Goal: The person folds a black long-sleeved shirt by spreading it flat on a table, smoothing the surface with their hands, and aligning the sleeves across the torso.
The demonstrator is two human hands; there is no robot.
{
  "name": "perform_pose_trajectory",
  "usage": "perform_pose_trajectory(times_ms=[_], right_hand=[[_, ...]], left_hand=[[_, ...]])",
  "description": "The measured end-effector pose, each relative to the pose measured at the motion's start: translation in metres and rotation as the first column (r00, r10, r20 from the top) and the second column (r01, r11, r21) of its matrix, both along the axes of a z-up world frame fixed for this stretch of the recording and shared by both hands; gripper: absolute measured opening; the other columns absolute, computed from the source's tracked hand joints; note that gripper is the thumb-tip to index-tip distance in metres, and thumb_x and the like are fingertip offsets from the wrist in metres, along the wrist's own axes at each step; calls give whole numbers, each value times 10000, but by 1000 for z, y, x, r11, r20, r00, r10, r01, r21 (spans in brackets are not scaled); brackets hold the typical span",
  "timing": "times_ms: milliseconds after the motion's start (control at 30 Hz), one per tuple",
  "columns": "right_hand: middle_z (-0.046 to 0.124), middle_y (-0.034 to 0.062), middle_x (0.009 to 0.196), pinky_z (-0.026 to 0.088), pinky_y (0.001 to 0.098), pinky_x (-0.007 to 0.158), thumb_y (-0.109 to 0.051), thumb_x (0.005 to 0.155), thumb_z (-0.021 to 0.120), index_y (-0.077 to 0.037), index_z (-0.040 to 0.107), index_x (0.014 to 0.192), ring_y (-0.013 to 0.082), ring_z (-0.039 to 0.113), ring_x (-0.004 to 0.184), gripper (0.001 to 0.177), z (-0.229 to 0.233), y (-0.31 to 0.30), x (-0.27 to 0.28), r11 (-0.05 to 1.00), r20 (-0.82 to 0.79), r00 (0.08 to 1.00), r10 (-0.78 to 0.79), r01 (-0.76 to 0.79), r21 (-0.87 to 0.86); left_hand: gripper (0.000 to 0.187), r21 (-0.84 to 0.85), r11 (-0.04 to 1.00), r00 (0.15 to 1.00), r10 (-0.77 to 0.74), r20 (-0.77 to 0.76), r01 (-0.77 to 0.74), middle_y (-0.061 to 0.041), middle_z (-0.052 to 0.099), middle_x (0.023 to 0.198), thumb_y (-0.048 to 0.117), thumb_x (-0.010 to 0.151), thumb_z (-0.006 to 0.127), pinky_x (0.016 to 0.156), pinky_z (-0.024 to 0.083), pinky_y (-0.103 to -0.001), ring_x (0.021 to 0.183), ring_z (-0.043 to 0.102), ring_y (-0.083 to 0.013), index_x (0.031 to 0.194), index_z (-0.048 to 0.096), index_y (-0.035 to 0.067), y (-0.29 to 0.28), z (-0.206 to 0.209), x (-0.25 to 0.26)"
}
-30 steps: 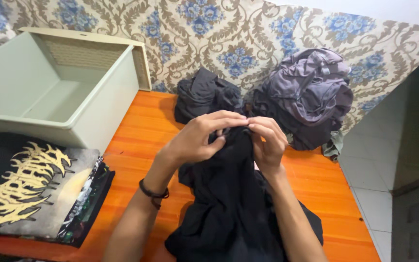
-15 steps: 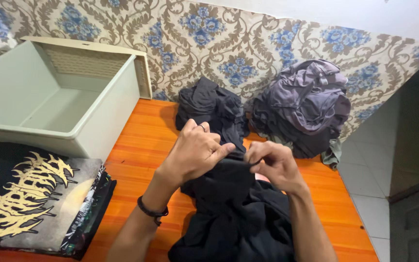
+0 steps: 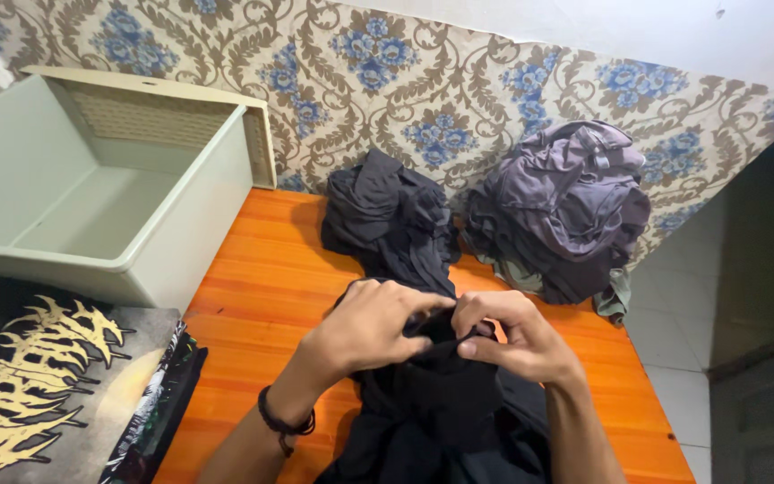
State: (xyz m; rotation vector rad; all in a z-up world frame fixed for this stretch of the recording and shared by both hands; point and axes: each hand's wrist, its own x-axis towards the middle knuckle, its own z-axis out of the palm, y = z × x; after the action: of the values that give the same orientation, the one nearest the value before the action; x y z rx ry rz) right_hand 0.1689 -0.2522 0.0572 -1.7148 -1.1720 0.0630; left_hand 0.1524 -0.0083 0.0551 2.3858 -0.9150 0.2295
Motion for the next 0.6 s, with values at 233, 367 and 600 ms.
perform_pose_trajectory(times_ms=[233, 367, 600], right_hand=[[569, 57, 706, 447, 313, 659, -179, 921, 685, -39, 588, 785, 156, 545, 691, 218, 18, -10, 1, 989, 77, 994, -78, 87, -116], [628, 99, 582, 455, 371, 521, -305, 891, 722, -60, 747, 779, 231, 591, 503, 270, 17, 11, -5, 613, 318, 706, -633, 708, -351], [710, 128, 682, 509, 421, 577, -306, 840, 773, -139, 808, 1000, 320, 688, 630, 233, 11, 20, -9, 509, 526, 539, -658, 833, -217]], left_hand=[[258, -463, 882, 994, -107, -32, 80, -85, 650, 953, 8, 841, 655, 748, 542, -337, 850, 683, -223, 1064, 744, 100, 5, 6, 9], [236, -556, 828, 997, -70, 24, 71, -85, 593, 969, -76, 904, 616, 732, 512, -314, 827, 645, -215, 1064, 733, 53, -9, 1, 7], [422, -493, 864, 994, -98, 38, 104, -117, 574, 1063, -131, 861, 522, 798, 521, -331, 912, 643, -250, 1221, 690, 12, -7, 4, 6]])
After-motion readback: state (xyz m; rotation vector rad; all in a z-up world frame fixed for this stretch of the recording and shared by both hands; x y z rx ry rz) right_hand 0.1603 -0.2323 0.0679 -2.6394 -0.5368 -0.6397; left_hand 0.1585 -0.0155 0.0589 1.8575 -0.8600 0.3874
